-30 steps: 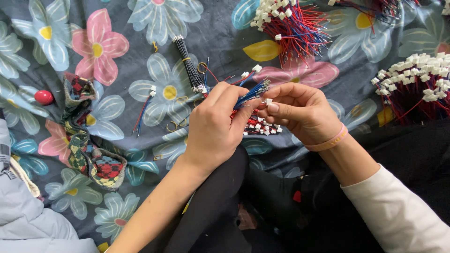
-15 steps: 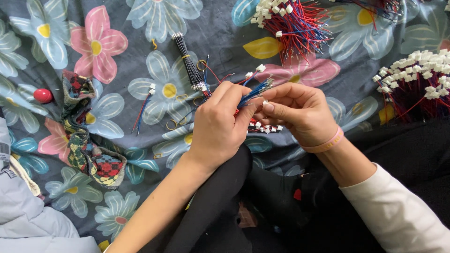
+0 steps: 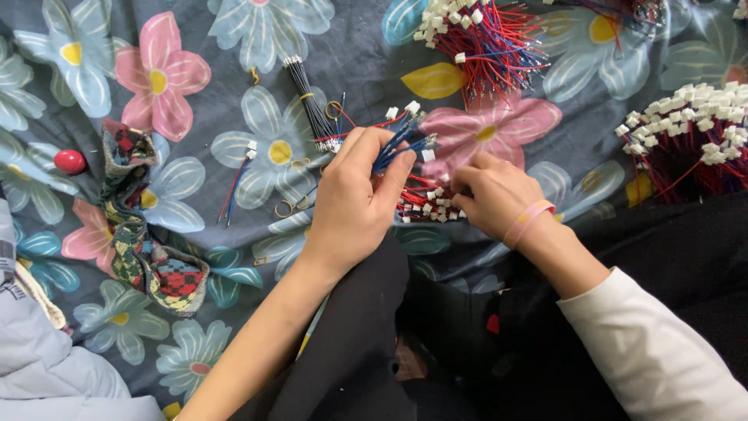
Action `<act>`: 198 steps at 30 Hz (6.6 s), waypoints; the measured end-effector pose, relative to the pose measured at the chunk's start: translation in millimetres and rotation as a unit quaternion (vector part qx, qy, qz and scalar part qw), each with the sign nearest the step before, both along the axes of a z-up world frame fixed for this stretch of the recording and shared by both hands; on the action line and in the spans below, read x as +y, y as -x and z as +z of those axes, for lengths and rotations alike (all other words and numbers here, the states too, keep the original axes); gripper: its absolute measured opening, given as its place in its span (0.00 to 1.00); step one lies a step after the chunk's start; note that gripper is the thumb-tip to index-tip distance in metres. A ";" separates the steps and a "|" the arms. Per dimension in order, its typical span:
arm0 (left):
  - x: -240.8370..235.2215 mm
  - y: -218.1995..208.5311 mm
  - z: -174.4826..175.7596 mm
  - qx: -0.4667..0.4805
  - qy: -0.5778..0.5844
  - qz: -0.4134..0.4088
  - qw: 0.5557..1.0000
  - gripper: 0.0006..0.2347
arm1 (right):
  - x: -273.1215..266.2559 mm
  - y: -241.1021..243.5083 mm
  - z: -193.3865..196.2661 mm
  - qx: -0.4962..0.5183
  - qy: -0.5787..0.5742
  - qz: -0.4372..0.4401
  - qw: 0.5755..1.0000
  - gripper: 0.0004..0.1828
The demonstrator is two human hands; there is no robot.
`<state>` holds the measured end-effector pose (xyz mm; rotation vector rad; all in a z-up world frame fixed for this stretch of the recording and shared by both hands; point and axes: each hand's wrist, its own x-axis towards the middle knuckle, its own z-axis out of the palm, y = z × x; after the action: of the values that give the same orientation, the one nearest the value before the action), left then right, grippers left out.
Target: Assembling wire harnesses by inserting individual wires into plastic connectors
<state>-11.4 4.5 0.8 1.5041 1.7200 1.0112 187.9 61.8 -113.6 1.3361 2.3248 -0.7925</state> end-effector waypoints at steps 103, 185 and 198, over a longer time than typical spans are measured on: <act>-1.5 -15.2 9.5 0.092 -0.015 0.008 0.996 0.05 | 8.4 15.7 80.7 0.519 0.436 -0.472 0.564 0.15; 3.2 -15.6 17.1 0.004 -0.024 0.022 0.999 0.01 | 10.4 9.3 60.3 0.537 0.464 -0.430 0.559 0.09; 5.9 -8.4 5.6 -0.105 0.079 -0.018 0.991 0.03 | 7.0 12.6 66.4 0.537 0.470 -0.426 0.556 0.08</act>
<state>-3.0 10.4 6.4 1.2760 1.5805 0.9545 175.3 68.8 -47.2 1.4209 0.8088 -3.2424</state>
